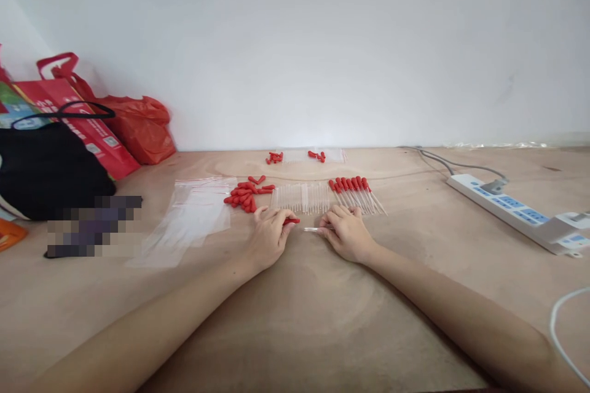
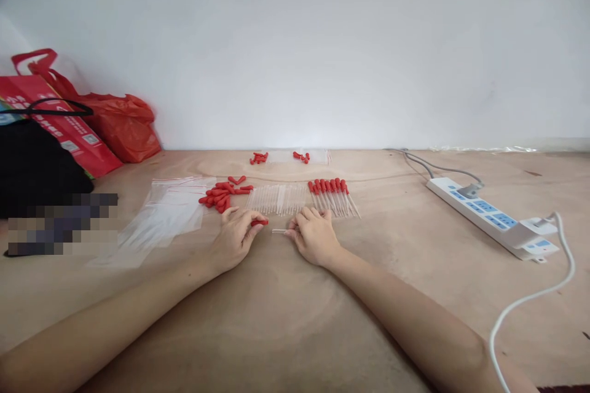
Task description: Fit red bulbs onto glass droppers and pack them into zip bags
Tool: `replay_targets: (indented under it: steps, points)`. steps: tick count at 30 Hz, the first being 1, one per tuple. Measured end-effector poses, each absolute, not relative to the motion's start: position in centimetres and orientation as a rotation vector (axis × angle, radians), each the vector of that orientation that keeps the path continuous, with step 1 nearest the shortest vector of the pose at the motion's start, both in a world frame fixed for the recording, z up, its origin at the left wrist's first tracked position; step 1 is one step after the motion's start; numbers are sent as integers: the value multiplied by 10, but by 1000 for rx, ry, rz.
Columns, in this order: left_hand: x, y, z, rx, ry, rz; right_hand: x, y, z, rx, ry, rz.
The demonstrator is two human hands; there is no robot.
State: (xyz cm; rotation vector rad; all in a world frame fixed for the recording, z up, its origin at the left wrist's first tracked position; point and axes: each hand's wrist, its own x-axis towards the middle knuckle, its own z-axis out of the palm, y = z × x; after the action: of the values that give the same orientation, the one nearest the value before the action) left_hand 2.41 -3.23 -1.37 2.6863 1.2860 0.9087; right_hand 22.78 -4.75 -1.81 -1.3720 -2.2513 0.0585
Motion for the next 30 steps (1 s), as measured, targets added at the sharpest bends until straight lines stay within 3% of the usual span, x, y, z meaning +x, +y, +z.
replay_targets:
  steps: [30]
  points:
    - [23,-38,-12,2754,1133,1046,220,-51,-19,-1235,-2192,66]
